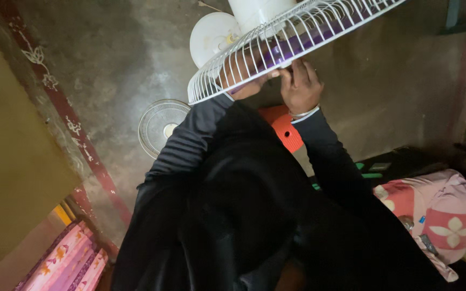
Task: The person assembles a standing electric fan by attaching the front grille, inserting the purple fan blade onto the motor shaft, and securing it with a central nut. The person then attaches the rear grille to complete the assembly.
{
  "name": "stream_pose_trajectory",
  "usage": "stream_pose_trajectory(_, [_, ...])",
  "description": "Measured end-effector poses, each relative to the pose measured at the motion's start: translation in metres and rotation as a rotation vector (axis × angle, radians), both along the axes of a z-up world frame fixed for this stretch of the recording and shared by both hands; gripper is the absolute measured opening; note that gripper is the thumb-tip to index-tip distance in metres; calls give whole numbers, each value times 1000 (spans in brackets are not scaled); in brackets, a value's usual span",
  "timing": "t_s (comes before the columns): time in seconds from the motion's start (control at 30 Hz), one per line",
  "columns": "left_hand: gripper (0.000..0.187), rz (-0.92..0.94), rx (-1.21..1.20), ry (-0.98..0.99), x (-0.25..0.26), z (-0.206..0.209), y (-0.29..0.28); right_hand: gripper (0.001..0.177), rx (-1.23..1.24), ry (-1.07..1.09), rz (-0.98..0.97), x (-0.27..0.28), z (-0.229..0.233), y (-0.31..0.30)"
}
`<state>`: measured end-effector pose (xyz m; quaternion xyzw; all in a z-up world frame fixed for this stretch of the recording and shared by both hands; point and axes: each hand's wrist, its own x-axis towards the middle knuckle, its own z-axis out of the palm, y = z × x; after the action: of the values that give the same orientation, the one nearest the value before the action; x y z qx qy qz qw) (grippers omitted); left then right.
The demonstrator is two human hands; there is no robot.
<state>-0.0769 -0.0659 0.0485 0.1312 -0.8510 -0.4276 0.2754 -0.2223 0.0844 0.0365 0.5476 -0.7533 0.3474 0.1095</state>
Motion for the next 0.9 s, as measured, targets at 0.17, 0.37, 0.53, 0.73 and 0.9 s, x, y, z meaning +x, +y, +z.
stream_pose_trajectory(0.17, [34, -43, 114, 42, 1, 3, 5, 20, -10, -1009, 114, -9, -3, 9])
stream_pose_trajectory(0.37, [35, -22, 13, -18, -2, 1, 7, 32, 15, -2352, 273, -28, -24, 14])
stream_pose_trajectory(0.53, [31, -129, 206, 49, 4, 6, 2, 18, 4, -1811, 199, -22, -29, 3])
stream_pose_trajectory(0.73, [47, 22, 75, -108, 4, 6, 7, 11, 97, -357, 59, -7, -13, 10])
stream_pose_trajectory(0.9, [53, 87, -38, 26, 2, 5, 9, 13, 66, -3, -14, 2, -1, 3])
